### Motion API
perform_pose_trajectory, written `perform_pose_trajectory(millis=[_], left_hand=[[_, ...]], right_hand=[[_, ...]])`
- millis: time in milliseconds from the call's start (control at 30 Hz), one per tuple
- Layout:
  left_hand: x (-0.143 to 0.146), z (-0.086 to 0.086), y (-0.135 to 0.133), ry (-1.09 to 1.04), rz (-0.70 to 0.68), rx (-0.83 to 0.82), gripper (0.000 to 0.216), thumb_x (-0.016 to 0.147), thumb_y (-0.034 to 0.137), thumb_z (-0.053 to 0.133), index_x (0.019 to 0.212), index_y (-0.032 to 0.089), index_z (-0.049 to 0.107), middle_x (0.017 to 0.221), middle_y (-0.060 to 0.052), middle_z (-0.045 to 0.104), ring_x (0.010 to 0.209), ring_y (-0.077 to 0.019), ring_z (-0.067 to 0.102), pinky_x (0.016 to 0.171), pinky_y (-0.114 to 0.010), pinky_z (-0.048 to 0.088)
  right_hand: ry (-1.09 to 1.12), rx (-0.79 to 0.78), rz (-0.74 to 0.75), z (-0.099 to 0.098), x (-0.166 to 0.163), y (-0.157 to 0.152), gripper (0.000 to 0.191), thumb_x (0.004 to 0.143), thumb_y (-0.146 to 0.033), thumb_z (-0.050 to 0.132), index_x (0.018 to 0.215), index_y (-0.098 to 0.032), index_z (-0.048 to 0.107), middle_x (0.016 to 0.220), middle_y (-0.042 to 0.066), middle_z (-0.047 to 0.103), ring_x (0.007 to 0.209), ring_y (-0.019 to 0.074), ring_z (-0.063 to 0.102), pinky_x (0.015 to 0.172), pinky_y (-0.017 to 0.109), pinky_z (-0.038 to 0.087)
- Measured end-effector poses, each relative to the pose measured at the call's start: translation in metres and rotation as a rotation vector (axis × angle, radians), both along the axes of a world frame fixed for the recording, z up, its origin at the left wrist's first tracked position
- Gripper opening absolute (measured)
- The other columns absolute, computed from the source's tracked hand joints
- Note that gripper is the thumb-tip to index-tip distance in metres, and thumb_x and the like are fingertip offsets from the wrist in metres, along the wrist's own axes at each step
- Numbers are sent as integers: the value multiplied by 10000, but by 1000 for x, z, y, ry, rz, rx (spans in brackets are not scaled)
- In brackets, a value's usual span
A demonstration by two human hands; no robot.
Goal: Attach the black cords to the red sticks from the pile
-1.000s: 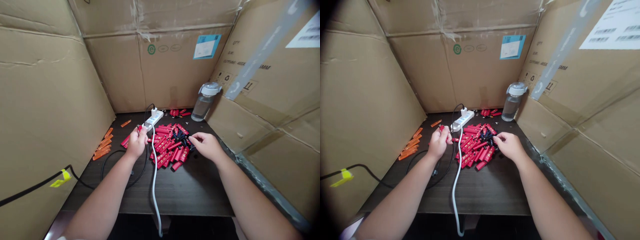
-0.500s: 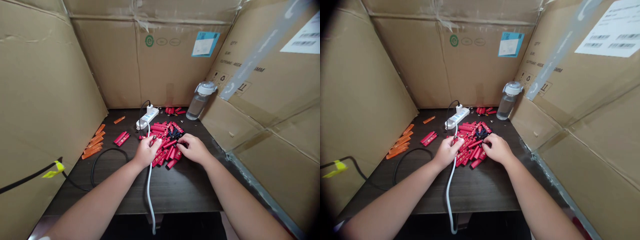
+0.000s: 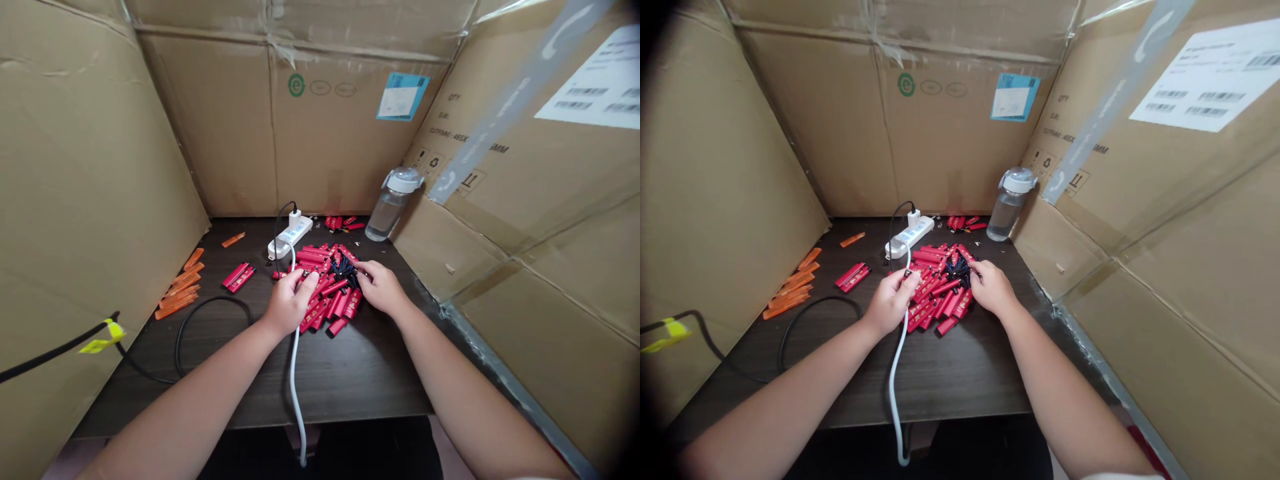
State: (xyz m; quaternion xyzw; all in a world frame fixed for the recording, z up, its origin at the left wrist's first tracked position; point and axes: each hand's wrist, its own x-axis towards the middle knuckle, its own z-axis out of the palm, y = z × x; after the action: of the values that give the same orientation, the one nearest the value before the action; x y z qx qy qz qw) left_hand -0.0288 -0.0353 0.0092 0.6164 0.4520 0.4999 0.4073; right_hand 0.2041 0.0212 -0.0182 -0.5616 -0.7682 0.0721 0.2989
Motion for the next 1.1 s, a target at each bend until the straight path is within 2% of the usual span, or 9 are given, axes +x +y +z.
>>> perform_pose_trajectory(millis=[100, 267, 400, 533, 700, 900, 1100], left_hand=[[0, -2, 0, -20, -13, -12, 394, 889, 530, 442, 738, 179, 537, 537, 54, 345, 483, -94, 345, 486, -239, 269], [1, -3, 1, -32, -8, 6, 392, 895, 520, 441, 761, 172, 565, 556, 48, 359, 510, -98, 363, 501, -234, 302], [1, 0, 0, -16, -1, 10, 399, 889, 527, 439, 749, 173, 558, 567, 41, 379, 533, -105, 373, 514, -233, 311], [1, 2, -3, 15, -12, 5, 399, 887, 526, 437, 708, 180, 523, 586, 34, 416, 550, -108, 385, 526, -229, 312], [1, 2, -2, 40, -4, 30, 392, 898, 505, 433, 674, 185, 474, 577, 38, 398, 553, -108, 383, 538, -235, 309], [0, 1, -2, 69, -1, 41, 385, 907, 477, 432, 653, 189, 424, 571, 44, 371, 558, -106, 363, 544, -238, 295], [1, 2, -3, 97, -4, 56, 388, 906, 477, 429, 645, 190, 415, 556, 50, 361, 542, -104, 353, 541, -244, 283]], right_hand=[[-2, 30, 88, 1, -2, 3, 333, 869, -166, 441, 1108, -199, 671, 1005, 89, 651, 914, 203, 633, 842, 327, 501], [-64, 13, 153, 4, -5, 5, 301, 866, -203, 483, 1079, -169, 692, 962, 102, 642, 896, 209, 626, 859, 346, 505], [-111, 33, 195, 5, -9, 6, 337, 840, -151, 487, 1117, -171, 678, 959, 109, 651, 917, 221, 619, 870, 363, 504], [-149, 62, 203, 3, -12, 10, 326, 843, -147, 490, 1097, -176, 692, 964, 121, 662, 926, 234, 615, 874, 377, 503], [-156, 120, 187, 1, -12, 12, 240, 872, -193, 505, 968, -197, 724, 929, 102, 689, 898, 235, 607, 851, 376, 502], [-117, 146, 195, 4, -10, 9, 231, 868, -187, 514, 1013, -175, 693, 935, 111, 688, 904, 243, 603, 864, 391, 496], [-136, 136, 212, 4, -8, 10, 231, 871, -189, 508, 974, -166, 713, 916, 115, 683, 890, 237, 598, 852, 378, 493]])
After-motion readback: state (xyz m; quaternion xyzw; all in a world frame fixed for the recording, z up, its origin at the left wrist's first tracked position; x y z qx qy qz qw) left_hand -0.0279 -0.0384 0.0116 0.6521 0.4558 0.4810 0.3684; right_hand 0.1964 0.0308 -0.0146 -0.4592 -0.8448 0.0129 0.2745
